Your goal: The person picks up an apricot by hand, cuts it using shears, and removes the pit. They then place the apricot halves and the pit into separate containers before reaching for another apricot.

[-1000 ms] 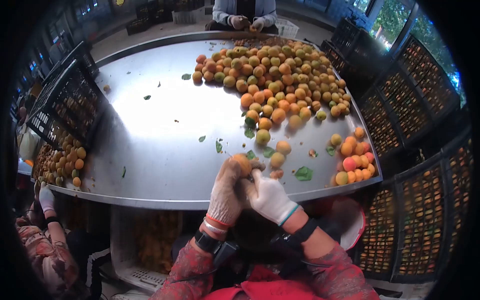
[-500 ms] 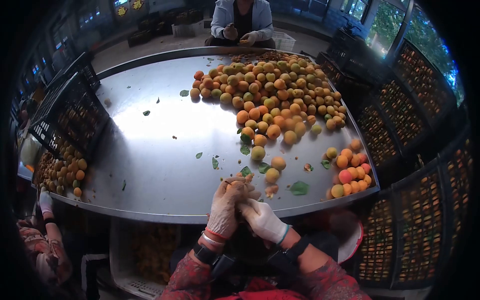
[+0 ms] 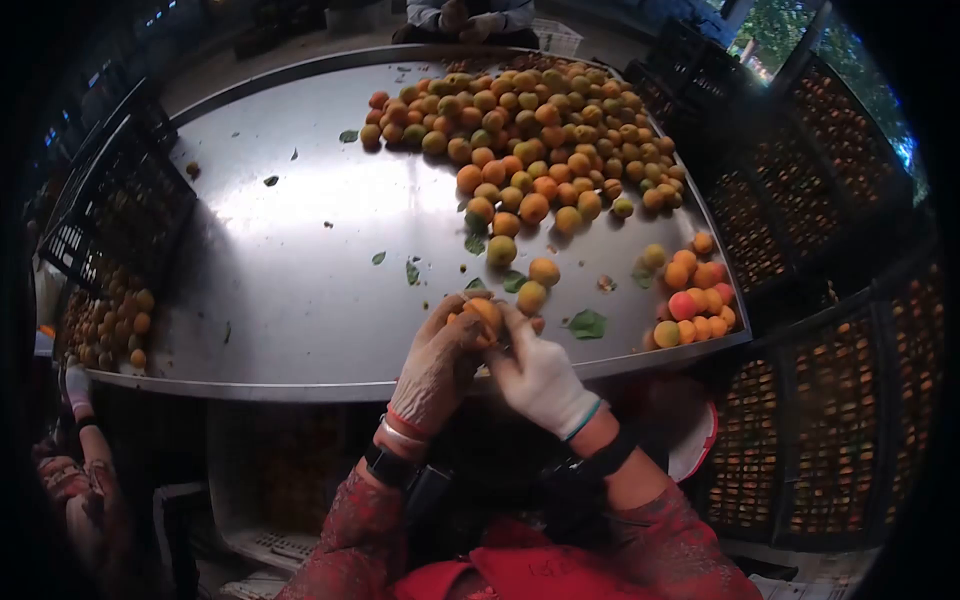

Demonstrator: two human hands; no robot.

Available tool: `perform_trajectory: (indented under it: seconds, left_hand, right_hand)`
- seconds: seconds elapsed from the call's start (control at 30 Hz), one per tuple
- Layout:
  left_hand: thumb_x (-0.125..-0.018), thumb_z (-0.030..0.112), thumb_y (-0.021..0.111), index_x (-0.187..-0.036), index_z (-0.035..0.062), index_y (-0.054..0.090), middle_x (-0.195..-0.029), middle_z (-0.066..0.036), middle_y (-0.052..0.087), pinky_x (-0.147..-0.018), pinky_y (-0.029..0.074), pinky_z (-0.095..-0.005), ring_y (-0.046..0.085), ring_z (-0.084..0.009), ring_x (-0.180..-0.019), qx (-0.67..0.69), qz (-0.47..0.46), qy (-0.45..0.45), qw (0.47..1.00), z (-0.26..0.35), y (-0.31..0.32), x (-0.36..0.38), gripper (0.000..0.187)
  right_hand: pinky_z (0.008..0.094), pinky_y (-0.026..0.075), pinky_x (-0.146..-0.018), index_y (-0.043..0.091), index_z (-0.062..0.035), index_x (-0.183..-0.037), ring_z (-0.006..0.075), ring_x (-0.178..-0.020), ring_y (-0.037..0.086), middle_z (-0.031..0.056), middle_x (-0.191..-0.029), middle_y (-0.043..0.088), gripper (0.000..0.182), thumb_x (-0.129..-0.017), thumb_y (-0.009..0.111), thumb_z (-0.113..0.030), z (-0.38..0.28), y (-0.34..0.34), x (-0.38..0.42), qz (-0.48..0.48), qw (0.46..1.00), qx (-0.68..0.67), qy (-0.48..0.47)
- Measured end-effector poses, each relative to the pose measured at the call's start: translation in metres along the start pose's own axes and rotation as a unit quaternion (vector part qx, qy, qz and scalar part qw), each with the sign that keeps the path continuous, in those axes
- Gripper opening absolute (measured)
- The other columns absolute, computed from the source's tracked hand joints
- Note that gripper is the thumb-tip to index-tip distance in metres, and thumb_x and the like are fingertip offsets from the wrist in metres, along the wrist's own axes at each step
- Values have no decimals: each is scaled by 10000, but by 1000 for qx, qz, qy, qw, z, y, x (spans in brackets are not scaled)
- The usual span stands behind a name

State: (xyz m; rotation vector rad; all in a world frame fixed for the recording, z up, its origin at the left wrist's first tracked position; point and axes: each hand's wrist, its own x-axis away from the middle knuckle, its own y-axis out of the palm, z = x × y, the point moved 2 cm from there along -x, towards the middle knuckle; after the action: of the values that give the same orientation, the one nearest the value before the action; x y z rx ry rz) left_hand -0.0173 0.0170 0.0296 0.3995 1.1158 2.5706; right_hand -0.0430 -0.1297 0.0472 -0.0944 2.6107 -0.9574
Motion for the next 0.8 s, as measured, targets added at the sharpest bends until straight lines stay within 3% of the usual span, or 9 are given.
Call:
perform_trajectory:
  seconds: [0.03,0.07,0.1,0.13,0.17,0.2,0.3,0.5,0.8]
  left_hand:
    - [-945,150,557,-1295,29,519,-1092,-70,628,-757,521,-228,627,-122,-881,37,0,-5,999,0,-1,1,372]
    - [-946,159,544,-1330,-11,491,-1203,-123,607,-859,518,-272,639,-196,-1017,-340,-23,150,928,5,-7,4,423]
    - [-946,159,544,-1330,-11,491,-1203,-123,607,-859,518,-272,639,-196,-1017,-338,-17,148,929,5,-7,3,423]
    - [-954,164,525,-1337,-27,480,-1242,-145,590,-912,501,-296,619,-223,-1084,-84,-39,69,993,4,-5,1,430]
    - [-963,169,506,-1345,-43,469,-1281,-167,573,-964,484,-320,600,-250,-1151,177,-60,-13,982,1,-2,0,438]
    - [-984,176,465,-1347,-42,468,-1269,-161,576,-1005,462,-354,571,-240,-1180,-184,-56,122,974,2,-5,-2,424]
    - [-985,240,529,-1235,-19,575,-1151,-107,603,-886,528,-329,617,-193,-1017,116,-32,24,992,0,0,-5,363]
    - [-991,240,523,-1292,-28,533,-998,-73,631,-736,510,-273,602,-136,-845,-46,81,23,995,-11,-10,-6,403]
    - [-955,230,591,-1257,-20,566,-974,-61,639,-665,488,-227,592,-112,-793,-104,-1,-43,994,8,-2,2,393]
  right_hand:
    - [395,509,-547,485,-8,-1338,335,-604,660,185,-722,646,445,-941,599,-175,8,1,-2,20,998,-52,-14]
    - [335,465,-504,503,-9,-1321,241,-546,602,116,-681,606,412,-958,583,-188,3,-8,-6,-43,977,-157,139]
    - [275,421,-460,521,-9,-1304,147,-488,544,48,-641,566,383,-975,568,-200,-9,-18,-9,-100,919,-253,286]
    - [207,337,-433,531,-5,-1285,46,-476,420,-33,-618,471,355,-996,538,-210,-14,-19,-11,-101,904,-301,288]
    - [207,337,-433,531,-5,-1285,46,-476,420,-33,-618,471,355,-996,538,-210,-15,-19,-12,-104,903,-302,289]
    - [214,343,-431,539,0,-1262,55,-470,425,-28,-617,472,335,-995,536,-204,-17,-19,-14,-107,897,-318,287]
    - [219,348,-429,554,6,-1198,64,-469,433,-22,-623,477,286,-990,540,-190,-11,-15,-16,-110,887,-343,289]
    - [218,348,-431,578,15,-1130,59,-474,447,-20,-622,504,246,-975,559,-175,-13,-17,-21,-125,907,-274,295]
    - [206,351,-422,585,-4,-1088,46,-486,448,-13,-651,531,230,-953,607,-188,-12,-24,-33,-41,924,-259,278]
